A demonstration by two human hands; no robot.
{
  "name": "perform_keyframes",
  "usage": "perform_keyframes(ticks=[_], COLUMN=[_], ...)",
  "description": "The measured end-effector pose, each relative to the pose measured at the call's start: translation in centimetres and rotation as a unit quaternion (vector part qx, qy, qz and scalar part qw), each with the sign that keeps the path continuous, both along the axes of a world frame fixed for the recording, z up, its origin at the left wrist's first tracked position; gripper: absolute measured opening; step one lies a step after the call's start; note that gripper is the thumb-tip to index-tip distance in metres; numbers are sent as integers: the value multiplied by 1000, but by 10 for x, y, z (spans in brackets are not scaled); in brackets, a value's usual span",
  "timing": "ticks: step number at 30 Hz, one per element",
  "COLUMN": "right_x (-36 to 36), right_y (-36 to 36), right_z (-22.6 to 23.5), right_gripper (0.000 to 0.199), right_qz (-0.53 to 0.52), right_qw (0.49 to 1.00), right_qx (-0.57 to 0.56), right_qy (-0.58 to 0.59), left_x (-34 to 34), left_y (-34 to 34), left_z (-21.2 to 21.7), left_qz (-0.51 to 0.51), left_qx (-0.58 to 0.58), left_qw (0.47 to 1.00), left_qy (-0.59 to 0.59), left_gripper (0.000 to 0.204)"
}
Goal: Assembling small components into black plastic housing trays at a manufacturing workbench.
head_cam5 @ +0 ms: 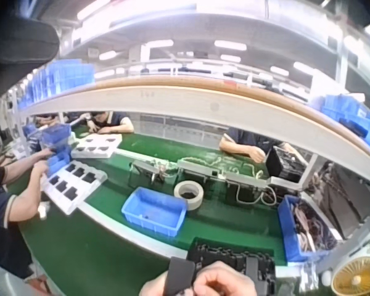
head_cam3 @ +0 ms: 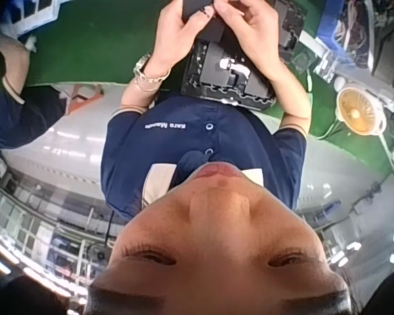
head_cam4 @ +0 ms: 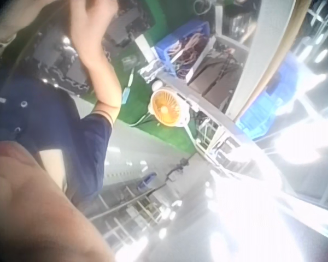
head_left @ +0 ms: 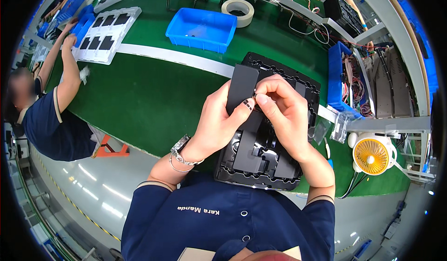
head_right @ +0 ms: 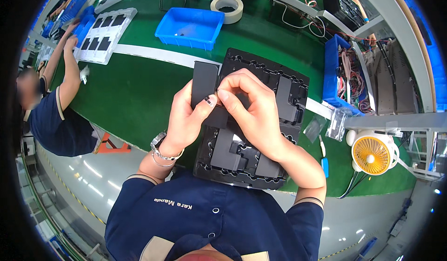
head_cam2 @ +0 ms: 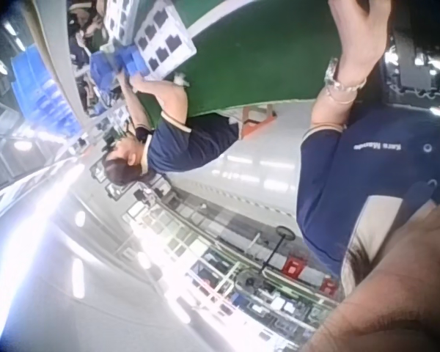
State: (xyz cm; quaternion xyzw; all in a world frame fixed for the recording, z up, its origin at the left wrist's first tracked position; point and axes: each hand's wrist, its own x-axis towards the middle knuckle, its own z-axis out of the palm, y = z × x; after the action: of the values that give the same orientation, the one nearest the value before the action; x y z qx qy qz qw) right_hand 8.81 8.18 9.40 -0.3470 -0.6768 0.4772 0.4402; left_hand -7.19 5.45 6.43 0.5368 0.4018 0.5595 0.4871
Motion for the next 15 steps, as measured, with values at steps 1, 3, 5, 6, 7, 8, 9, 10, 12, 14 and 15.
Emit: perform_keyframes(ticks=[1,3,5,6,7,8,9,10,12,14,15], right_x=[1,2,2,1,1,1,1,2,2,3,3], right_y=[0,0,0,0,-1,-1,0,0,1,1,1], right_z=[0,-1,-2,-1,0,1,0,0,-2,-3,-3], right_gripper=[7,7,7,8,8,8,9,9,9,9,10], right_qz=[-4,-12,-19,-22,-26,-30,-26,-23,-11,7,22], right_qw=[1000,998,997,995,993,991,991,991,995,999,1000], right_qx=[20,50,69,82,95,109,107,105,81,37,9], right_qy=[-13,-31,-40,-51,-62,-72,-74,-77,-61,-25,-5], left_x=[1,2,2,3,2,1,0,0,0,1,1], left_y=[0,-1,-2,-2,-3,-3,-3,-3,-4,-5,-6], left_z=[1,2,2,2,2,3,3,3,2,2,2], left_qz=[6,16,39,50,56,61,66,66,67,62,61], left_qx=[7,22,47,60,69,78,88,92,101,80,70], left_qw=[1000,999,995,991,986,981,975,976,977,986,989], left_qy=[10,31,85,111,138,165,191,186,176,135,113], left_gripper=[23,24,25,25,25,26,26,26,25,25,25])
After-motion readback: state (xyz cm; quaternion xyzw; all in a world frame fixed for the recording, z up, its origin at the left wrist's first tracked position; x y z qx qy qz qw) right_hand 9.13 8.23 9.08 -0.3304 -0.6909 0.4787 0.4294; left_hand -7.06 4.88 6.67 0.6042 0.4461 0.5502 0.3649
